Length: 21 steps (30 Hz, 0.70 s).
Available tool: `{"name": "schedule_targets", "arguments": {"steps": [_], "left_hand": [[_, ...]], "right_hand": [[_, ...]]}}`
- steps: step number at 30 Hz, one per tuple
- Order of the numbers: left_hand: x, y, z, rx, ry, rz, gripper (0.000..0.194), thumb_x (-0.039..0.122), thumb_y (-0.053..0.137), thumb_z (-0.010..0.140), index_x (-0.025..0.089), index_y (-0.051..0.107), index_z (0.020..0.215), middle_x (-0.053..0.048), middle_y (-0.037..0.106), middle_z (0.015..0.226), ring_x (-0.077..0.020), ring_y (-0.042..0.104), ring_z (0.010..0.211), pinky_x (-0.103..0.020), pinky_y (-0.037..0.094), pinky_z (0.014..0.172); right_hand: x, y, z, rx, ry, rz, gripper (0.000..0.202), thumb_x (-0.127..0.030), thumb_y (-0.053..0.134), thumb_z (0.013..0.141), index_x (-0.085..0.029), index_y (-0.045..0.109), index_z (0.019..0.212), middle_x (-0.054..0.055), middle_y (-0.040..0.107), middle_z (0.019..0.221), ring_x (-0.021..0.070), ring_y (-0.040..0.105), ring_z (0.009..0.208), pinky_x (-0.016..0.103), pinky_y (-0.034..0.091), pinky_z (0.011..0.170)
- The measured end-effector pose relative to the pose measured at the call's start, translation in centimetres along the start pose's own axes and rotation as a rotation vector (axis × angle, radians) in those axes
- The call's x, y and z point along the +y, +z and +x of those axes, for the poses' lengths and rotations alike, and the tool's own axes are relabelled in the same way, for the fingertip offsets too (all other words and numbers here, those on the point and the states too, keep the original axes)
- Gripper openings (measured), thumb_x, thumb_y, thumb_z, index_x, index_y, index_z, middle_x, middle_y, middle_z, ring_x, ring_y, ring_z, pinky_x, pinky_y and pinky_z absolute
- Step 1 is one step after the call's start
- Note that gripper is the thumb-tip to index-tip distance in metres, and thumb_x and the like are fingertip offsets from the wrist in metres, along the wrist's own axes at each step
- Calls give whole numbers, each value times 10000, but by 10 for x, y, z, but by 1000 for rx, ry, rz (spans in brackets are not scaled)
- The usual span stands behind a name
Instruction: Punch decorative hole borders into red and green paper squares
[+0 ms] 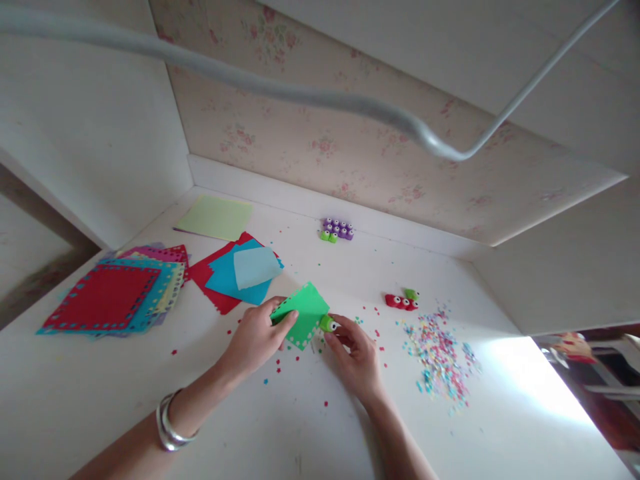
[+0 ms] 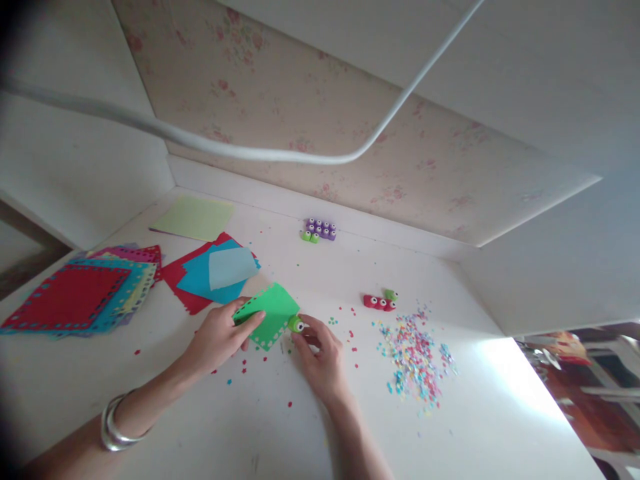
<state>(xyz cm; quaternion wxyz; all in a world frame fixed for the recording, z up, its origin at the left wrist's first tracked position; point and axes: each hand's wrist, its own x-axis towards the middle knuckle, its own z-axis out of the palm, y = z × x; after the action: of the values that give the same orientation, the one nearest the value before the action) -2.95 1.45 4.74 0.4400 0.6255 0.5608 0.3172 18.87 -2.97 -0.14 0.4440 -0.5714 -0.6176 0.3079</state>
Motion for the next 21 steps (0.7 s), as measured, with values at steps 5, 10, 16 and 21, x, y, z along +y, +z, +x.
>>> {"name": "schedule_targets", "arguments": {"steps": [5,10,16,21], "left_hand": [[-3,2,0,-1,74,116,300,456,506,913,190,637,961,37,621,514,-164,618,471,-239,434,509],[-14,12,0,-26,222,430,289,364,490,939,180,617,1121,-87,757,907,-233,716,758,-289,488,648],[-25,23,-6,-19,288,633,405,361,486,951,197,501,1321,-120,722,1046,-261,710,828,-319,509,656],[-19,21,-10,191,374,664,582,385,606,881,182,425,1396,-153,603,1202,-300,617,1037,-381,517,789]], "right_hand": [[-4,0,2,5,-25,-39,286,-314,649,891,-242,636,1168,53,693,929,173,697,737,263,605,587],[-4,-3,6,-39,-125,-136,172,-290,604,918,-223,661,1065,91,651,1109,147,655,715,284,582,624],[-14,-9,10,-86,-81,-171,186,-351,611,920,-219,670,1037,73,660,1016,143,621,669,281,542,592],[-25,-11,26,-89,-132,-265,243,-370,533,969,-259,711,1092,79,667,1089,199,636,854,323,564,698]]}}
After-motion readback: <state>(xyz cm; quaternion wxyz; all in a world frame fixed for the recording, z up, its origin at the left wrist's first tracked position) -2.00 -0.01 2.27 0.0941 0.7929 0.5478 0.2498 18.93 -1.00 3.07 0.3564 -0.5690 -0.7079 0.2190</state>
